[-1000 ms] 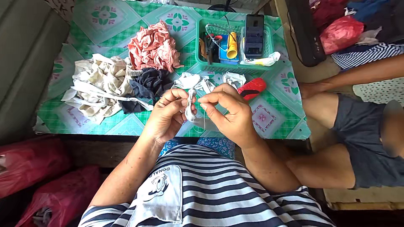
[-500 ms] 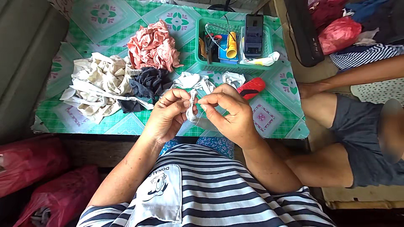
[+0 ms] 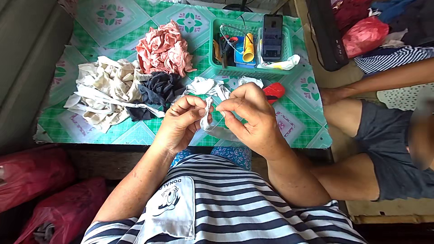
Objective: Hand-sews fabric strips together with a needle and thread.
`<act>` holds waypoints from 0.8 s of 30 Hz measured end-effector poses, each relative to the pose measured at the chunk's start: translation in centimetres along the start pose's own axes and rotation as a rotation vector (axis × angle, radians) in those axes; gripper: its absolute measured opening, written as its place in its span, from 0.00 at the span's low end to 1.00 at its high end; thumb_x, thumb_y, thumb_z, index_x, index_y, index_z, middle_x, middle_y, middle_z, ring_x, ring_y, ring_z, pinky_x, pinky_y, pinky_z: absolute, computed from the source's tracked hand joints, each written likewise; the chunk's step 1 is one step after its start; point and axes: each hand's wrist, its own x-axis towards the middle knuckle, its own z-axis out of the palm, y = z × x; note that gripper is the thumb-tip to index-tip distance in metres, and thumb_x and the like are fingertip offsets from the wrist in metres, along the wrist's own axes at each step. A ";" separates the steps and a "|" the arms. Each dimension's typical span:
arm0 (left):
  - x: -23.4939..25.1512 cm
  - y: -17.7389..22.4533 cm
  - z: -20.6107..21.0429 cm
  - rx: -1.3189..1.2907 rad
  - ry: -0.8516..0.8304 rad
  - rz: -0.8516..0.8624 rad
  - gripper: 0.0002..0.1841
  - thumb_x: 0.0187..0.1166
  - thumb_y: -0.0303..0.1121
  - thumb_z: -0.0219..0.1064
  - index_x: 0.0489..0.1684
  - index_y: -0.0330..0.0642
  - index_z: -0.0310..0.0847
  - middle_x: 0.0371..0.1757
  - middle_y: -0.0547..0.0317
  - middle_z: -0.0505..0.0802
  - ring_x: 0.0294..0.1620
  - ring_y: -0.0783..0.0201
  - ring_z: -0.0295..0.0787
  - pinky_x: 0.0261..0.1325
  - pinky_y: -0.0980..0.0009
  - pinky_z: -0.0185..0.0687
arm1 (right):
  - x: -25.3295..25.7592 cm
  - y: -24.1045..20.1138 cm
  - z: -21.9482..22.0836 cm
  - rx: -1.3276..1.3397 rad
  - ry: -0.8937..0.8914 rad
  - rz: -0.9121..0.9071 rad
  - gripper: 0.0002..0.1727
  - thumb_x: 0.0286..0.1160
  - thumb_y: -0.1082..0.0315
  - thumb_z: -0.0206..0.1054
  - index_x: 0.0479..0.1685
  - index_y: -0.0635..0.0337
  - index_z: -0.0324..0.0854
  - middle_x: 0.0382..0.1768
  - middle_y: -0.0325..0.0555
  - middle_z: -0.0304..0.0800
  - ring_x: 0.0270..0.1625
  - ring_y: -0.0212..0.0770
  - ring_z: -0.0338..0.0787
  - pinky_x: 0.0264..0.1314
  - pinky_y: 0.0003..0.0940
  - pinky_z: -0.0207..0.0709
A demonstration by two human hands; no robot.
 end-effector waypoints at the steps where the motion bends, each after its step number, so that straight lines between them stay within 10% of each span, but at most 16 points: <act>1: 0.0 0.0 0.0 0.001 -0.002 0.000 0.07 0.77 0.23 0.69 0.45 0.45 0.89 0.44 0.53 0.94 0.42 0.65 0.94 0.49 0.70 0.92 | 0.1 -0.1 -0.1 -0.028 -0.007 -0.011 0.07 0.76 0.72 0.68 0.43 0.58 0.93 0.42 0.48 0.80 0.49 0.42 0.80 0.56 0.39 0.71; 24: -0.3 -0.2 0.3 0.005 0.001 -0.024 0.08 0.77 0.21 0.68 0.44 0.44 0.89 0.40 0.55 0.94 0.40 0.66 0.94 0.49 0.70 0.92 | 0.3 -0.2 -0.6 -0.105 -0.047 -0.055 0.08 0.75 0.72 0.68 0.43 0.57 0.94 0.40 0.49 0.81 0.48 0.44 0.80 0.55 0.41 0.69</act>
